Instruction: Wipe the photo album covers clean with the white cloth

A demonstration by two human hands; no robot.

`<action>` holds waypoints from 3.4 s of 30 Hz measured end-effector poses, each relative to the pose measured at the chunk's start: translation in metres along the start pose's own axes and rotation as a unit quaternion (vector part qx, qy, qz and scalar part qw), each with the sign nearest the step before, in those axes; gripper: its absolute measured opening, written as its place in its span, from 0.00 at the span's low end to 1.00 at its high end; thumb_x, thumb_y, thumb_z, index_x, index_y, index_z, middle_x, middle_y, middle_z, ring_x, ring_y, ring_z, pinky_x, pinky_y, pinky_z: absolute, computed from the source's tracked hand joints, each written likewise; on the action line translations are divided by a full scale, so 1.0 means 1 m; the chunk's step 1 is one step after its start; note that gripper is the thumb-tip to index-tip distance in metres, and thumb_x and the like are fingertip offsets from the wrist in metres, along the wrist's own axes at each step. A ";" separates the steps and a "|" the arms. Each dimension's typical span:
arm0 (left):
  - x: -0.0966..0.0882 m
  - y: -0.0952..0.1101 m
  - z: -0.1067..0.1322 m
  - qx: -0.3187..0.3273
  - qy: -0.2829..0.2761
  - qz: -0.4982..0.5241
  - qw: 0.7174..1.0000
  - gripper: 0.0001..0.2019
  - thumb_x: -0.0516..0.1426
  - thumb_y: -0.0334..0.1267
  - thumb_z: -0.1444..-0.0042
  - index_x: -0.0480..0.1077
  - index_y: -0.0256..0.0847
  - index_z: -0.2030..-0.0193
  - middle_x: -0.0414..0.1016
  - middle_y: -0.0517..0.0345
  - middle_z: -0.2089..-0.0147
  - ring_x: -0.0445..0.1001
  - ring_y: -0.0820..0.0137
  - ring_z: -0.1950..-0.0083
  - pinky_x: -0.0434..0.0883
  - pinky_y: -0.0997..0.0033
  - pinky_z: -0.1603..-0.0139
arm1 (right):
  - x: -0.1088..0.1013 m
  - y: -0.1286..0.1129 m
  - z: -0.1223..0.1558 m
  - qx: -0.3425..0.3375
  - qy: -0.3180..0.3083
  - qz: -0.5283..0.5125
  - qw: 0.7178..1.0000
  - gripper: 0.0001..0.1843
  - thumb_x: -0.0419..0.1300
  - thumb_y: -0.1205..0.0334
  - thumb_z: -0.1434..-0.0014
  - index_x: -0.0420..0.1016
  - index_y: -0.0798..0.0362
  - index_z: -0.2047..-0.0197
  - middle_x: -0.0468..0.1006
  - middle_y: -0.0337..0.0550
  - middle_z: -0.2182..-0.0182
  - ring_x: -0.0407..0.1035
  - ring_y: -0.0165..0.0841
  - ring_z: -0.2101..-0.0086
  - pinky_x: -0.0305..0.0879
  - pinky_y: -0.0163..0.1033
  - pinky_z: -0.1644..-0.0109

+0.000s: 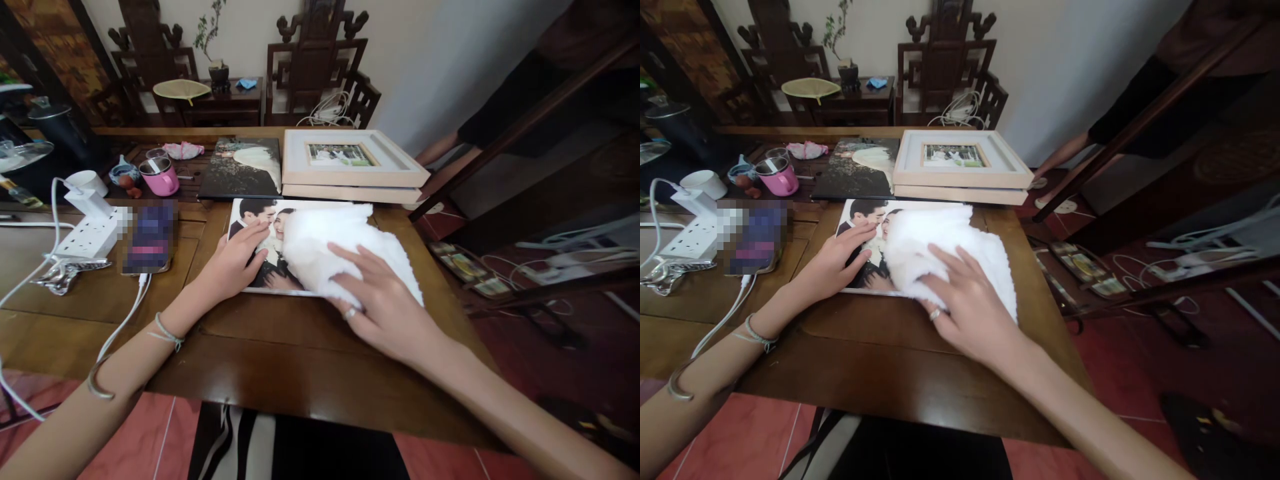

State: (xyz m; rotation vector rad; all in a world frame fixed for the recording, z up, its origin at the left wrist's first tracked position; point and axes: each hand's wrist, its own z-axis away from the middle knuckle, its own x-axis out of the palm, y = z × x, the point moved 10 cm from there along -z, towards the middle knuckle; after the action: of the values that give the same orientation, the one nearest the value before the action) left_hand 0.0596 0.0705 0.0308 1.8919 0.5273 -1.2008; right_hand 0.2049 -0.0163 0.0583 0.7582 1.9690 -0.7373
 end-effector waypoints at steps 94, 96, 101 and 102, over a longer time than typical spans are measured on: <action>-0.004 0.000 0.005 -0.019 0.021 -0.005 1.000 0.20 0.49 0.35 0.35 0.67 0.38 0.38 0.63 0.47 0.32 0.58 0.60 0.29 0.59 0.44 0.31 | -0.003 0.093 -0.030 0.172 -0.075 -0.003 0.982 0.12 0.53 0.65 0.44 0.74 0.51 0.57 0.75 0.43 0.74 0.74 0.45 0.69 0.71 0.49 0.62; -0.004 0.000 0.006 -0.023 0.022 -0.005 0.999 0.20 0.49 0.35 0.35 0.67 0.38 0.38 0.63 0.47 0.32 0.59 0.60 0.29 0.59 0.44 0.31 | -0.004 0.077 -0.013 0.142 -0.080 0.020 0.986 0.15 0.50 0.71 0.46 0.74 0.51 0.58 0.77 0.44 0.74 0.77 0.46 0.67 0.72 0.55 0.55; -0.003 0.005 0.004 -0.027 0.023 -0.009 0.999 0.21 0.49 0.36 0.35 0.65 0.38 0.37 0.63 0.46 0.31 0.59 0.60 0.29 0.59 0.45 0.31 | -0.016 -0.006 0.022 0.014 -0.076 0.045 0.996 0.25 0.47 0.79 0.53 0.75 0.51 0.58 0.76 0.54 0.45 0.65 0.50 0.40 0.66 0.61 0.40; -0.003 0.006 0.004 -0.028 0.022 -0.010 0.999 0.21 0.49 0.36 0.35 0.64 0.39 0.36 0.63 0.47 0.31 0.59 0.60 0.29 0.59 0.45 0.31 | -0.017 -0.019 0.026 -0.006 -0.083 0.041 0.996 0.25 0.47 0.80 0.54 0.75 0.50 0.59 0.75 0.52 0.43 0.62 0.48 0.38 0.66 0.60 0.39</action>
State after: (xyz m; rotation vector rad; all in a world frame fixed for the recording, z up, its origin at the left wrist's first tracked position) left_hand 0.0602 0.0641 0.0347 1.8728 0.6002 -1.1471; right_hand 0.2115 -0.0516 0.0652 0.7427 1.7809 -0.7144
